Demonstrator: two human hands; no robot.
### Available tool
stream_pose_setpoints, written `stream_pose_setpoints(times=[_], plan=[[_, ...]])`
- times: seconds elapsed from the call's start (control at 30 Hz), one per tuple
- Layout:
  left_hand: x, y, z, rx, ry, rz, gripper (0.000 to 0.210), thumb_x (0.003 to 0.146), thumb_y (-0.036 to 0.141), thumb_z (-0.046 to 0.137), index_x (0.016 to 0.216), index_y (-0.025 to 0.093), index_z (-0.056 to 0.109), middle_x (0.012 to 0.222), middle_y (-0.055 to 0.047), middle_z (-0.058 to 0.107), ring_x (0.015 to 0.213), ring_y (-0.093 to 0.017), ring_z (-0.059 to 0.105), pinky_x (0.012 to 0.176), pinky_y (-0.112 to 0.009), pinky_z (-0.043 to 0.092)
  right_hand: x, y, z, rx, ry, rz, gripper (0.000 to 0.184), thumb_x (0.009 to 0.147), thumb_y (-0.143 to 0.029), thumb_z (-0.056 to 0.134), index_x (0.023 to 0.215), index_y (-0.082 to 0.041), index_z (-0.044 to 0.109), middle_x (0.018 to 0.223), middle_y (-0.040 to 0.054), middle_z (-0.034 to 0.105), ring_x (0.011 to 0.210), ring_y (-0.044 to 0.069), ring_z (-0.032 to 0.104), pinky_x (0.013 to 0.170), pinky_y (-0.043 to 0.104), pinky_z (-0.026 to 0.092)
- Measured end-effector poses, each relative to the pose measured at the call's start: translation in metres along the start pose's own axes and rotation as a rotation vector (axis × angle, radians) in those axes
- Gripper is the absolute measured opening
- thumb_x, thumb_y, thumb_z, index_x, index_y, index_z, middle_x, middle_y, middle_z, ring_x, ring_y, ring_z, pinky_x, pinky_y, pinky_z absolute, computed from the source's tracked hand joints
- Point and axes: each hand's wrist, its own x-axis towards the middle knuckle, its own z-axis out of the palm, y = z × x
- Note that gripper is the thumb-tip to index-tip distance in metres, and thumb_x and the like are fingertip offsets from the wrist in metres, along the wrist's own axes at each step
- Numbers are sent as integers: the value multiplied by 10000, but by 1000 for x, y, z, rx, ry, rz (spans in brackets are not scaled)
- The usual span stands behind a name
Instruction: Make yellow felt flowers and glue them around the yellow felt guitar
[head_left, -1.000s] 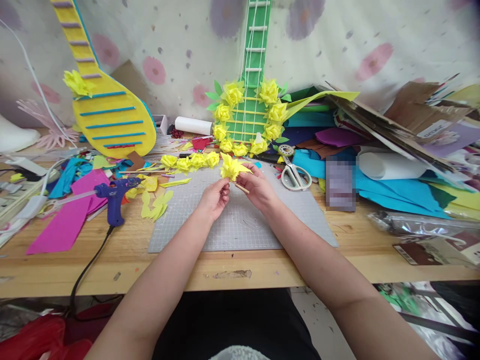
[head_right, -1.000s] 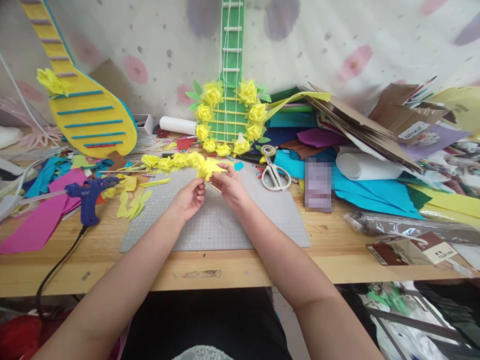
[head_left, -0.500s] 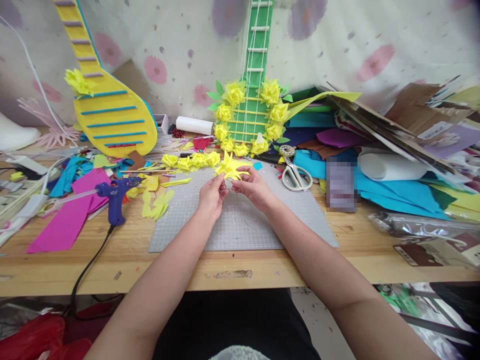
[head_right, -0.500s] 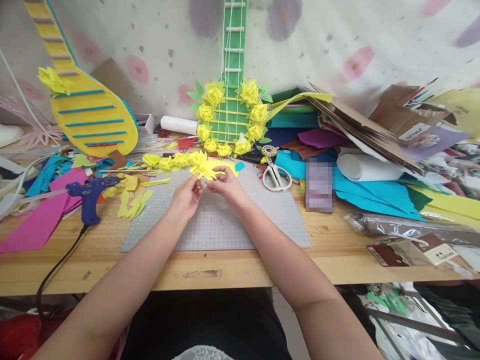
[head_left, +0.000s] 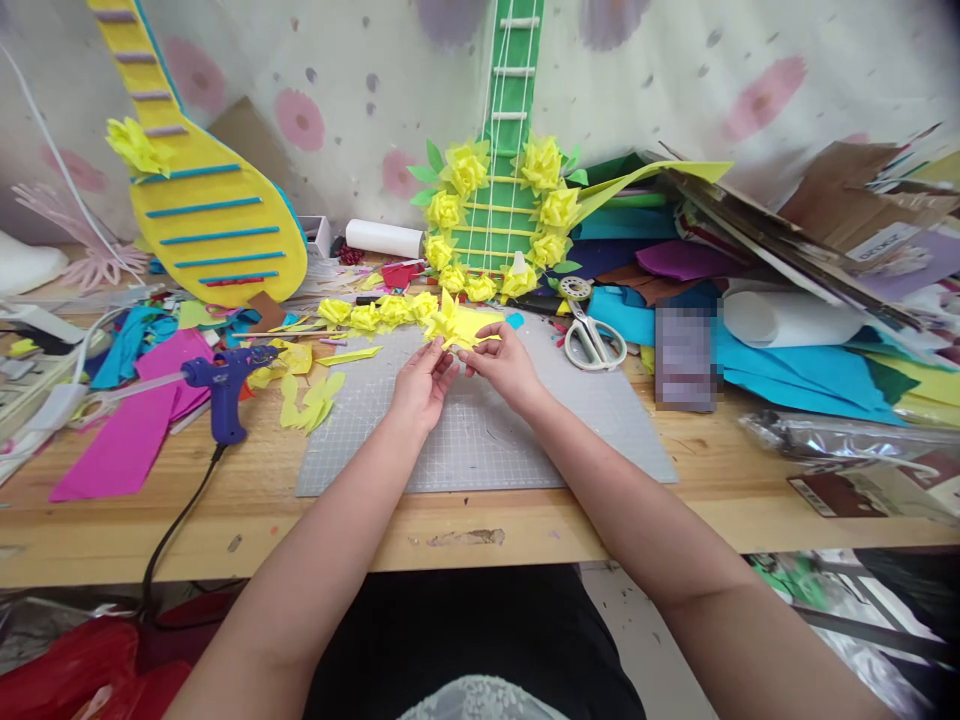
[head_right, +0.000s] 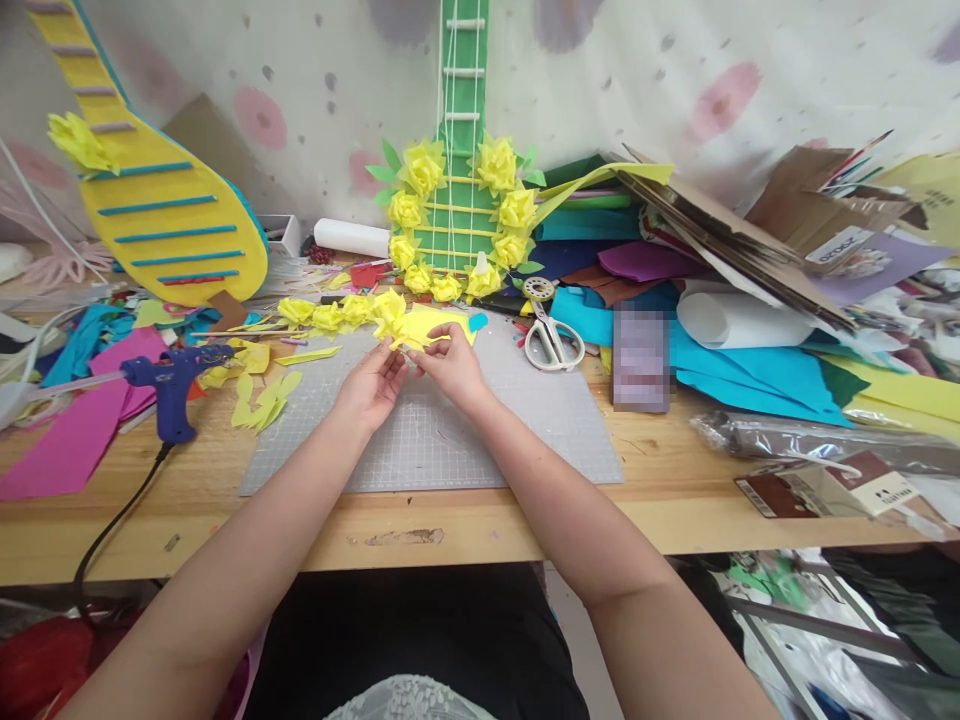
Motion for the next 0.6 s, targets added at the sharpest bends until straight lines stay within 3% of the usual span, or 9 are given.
stream_pose_setpoints(times=[0.3, 0.6], plan=[[2, 2, 0, 2, 6, 23, 52, 724, 112, 638, 693, 142, 609, 628, 36, 568, 511, -16, 509, 502, -128, 447, -3, 3, 2, 10, -64, -9, 479, 580, -373, 713, 860, -225, 353, 572, -114, 515, 475, 87, 553, 488, 226, 361], [1, 4, 0, 52, 2, 27, 99, 664, 153, 701, 648, 142, 604, 590, 44, 551, 503, -17, 492, 507, -129, 433, -6, 1, 2, 75, -109, 23, 509, 550, -371, 735, 876, -230, 369, 552, -112, 521, 487, 89, 541, 506, 234, 371]])
